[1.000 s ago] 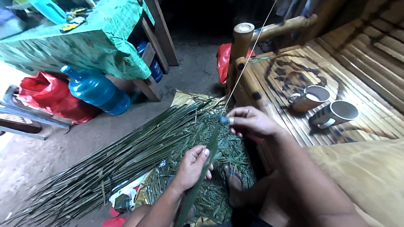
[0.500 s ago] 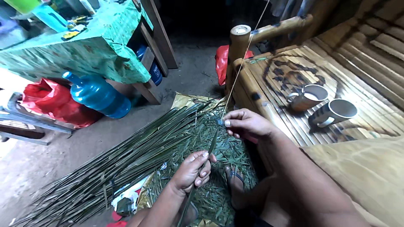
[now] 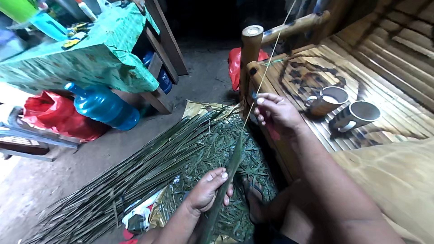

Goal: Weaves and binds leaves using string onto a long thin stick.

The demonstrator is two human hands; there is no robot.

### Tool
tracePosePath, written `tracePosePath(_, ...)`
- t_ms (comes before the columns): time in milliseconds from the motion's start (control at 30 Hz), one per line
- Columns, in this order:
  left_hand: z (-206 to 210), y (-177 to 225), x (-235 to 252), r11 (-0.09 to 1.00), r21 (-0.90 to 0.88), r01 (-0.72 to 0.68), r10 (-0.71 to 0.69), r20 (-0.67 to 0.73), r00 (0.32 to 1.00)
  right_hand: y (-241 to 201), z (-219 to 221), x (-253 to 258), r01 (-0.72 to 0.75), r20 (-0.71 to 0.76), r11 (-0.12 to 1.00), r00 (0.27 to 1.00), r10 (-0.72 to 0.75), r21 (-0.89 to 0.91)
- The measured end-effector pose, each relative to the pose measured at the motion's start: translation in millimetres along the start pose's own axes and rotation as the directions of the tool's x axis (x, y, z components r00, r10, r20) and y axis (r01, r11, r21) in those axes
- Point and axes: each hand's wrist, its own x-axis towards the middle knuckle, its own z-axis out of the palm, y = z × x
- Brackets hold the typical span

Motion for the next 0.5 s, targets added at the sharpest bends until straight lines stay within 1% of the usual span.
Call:
tracePosePath(67,2.3,5.9,1.2,0.998,0.007,-0.063,0.063,-0.091,0.994,4.0,11.9,-13.7,-0.036,0.214,0.996,0.975,0.054,-0.086)
tracePosePath(100,2.9,9.2,1.8,0.996,0.005,-0.089,0.089,-0.123,0.988,8.4,18.7,-18.0,-0.046,0.336,0.993,0.938,0.080,-0.108)
tracePosePath(167,3.2,15.1,2.2,0.992,-0.006,-0.124,0.121,-0.154,0.981,19.1,33.2,-25.0,-0.048,0.559,0.988,0.821,0.121,-0.143)
tracePosePath(233,1.6,17.9,2.0,0.988,-0.044,-0.150,0.142,-0.148,0.979,27.3,47.7,-33.1,-0.042,0.697,0.991,0.707,0.121,-0.130)
tracePosePath(267,0.5,18.2,1.6,0.985,-0.057,-0.162,0.154,-0.128,0.980,29.4,53.3,-36.8,-0.038,0.730,0.993,0.674,0.109,-0.114)
tracePosePath(300,-0.1,18.2,0.7,0.983,-0.070,-0.169,0.162,-0.104,0.981,30.0,56.7,-39.4,-0.027,0.742,0.995,0.664,0.092,-0.099)
tracePosePath(333,-0.1,18.1,-0.4,0.981,-0.083,-0.173,0.167,-0.083,0.983,29.9,58.0,-40.1,-0.009,0.733,0.996,0.677,0.070,-0.086)
tracePosePath(367,-0.5,17.9,-1.4,0.980,-0.096,-0.173,0.168,-0.061,0.984,29.4,57.4,-39.1,0.015,0.706,0.997,0.706,0.048,-0.082)
tracePosePath(500,-1.4,17.3,-6.4,0.985,-0.079,-0.151,0.151,-0.006,0.988,26.3,47.8,-28.3,0.034,0.530,0.998,0.848,-0.005,-0.045)
